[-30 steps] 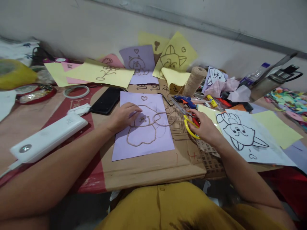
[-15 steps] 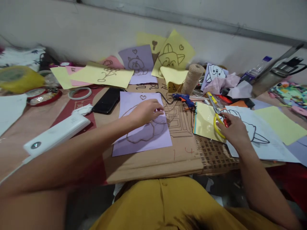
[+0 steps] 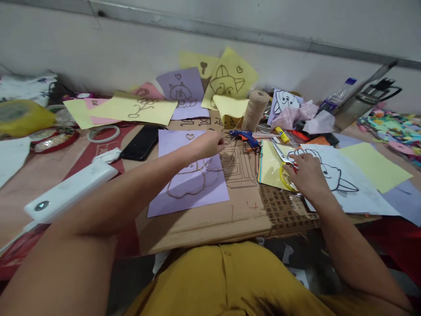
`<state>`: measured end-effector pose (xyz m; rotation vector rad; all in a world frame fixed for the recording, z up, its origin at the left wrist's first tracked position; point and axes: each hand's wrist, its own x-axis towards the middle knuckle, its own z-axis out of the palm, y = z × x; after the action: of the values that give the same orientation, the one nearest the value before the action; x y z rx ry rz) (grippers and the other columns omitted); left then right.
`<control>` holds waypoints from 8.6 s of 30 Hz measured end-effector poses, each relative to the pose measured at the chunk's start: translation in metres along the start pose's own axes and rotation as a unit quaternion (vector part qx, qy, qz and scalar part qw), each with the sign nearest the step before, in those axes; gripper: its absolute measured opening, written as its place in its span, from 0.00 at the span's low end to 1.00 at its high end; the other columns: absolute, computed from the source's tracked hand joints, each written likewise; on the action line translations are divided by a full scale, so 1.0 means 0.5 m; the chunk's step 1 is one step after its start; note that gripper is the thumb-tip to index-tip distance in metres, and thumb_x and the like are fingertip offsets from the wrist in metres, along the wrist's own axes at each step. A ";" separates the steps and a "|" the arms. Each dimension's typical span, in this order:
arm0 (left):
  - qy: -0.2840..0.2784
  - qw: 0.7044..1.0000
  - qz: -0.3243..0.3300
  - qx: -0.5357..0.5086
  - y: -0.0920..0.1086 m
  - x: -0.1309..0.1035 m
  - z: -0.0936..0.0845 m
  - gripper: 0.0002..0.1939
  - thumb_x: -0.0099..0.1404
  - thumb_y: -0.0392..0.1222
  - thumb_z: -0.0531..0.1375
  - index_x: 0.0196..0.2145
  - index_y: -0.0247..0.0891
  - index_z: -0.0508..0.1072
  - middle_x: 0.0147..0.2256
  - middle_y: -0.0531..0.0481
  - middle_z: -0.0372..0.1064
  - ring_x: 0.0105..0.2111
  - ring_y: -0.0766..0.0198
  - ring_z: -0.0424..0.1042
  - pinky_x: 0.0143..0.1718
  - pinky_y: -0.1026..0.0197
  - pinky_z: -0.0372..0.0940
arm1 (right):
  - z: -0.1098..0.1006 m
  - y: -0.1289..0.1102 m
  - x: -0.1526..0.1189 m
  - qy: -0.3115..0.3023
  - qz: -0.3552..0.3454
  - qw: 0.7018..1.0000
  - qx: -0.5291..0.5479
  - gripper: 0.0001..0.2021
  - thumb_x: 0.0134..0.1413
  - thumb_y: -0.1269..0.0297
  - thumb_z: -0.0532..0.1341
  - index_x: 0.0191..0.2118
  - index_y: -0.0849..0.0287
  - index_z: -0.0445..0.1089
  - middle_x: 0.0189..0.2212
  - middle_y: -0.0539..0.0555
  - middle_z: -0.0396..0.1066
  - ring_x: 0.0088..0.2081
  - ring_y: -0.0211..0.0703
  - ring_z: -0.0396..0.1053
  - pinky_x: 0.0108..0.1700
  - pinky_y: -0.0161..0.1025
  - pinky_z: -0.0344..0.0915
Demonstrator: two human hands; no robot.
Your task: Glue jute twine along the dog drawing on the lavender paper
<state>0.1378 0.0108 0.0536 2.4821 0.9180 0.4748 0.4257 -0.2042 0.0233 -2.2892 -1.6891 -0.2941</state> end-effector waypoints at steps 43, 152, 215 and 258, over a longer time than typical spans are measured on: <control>0.130 0.857 -0.064 -0.494 0.043 -0.158 -0.018 0.15 0.64 0.53 0.67 0.35 0.37 0.82 0.27 0.52 0.74 0.27 0.68 0.66 0.33 0.62 0.61 | 0.012 -0.373 0.097 -0.275 -0.055 0.774 0.568 0.16 0.55 0.51 0.66 0.36 0.60 0.78 0.30 0.53 0.78 0.30 0.38 0.67 0.35 0.39 0.64; 0.170 0.849 -0.165 -0.472 -0.046 -0.131 -0.052 0.10 0.65 0.30 0.65 0.25 0.32 0.75 0.20 0.52 0.68 0.17 0.76 0.61 0.19 0.69 0.52 | 0.004 -0.265 0.141 -0.123 -0.094 0.812 0.562 0.18 0.62 0.44 0.64 0.50 0.48 0.67 0.38 0.51 0.73 0.30 0.42 0.62 0.33 0.43 0.65; 0.140 0.827 -0.156 -0.521 -0.046 -0.130 -0.053 0.11 0.68 0.31 0.60 0.28 0.29 0.77 0.21 0.51 0.68 0.17 0.75 0.61 0.18 0.69 0.50 | 0.014 -0.259 0.145 -0.093 -0.128 0.832 0.532 0.15 0.65 0.51 0.61 0.53 0.51 0.67 0.37 0.51 0.75 0.30 0.40 0.65 0.32 0.41 0.65; 0.078 0.807 -0.150 -0.565 -0.024 -0.139 -0.043 0.07 0.66 0.37 0.68 0.30 0.32 0.77 0.27 0.48 0.74 0.23 0.73 0.69 0.22 0.69 0.56 | 0.046 -0.228 0.173 0.103 -0.088 0.953 0.271 0.08 0.62 0.60 0.62 0.40 0.58 0.75 0.44 0.63 0.74 0.52 0.57 0.68 0.60 0.60 0.62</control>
<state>0.0716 -0.0218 0.0545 1.1991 0.7249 0.8121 0.3420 -0.0871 0.0416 -1.6581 -1.6194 -0.0814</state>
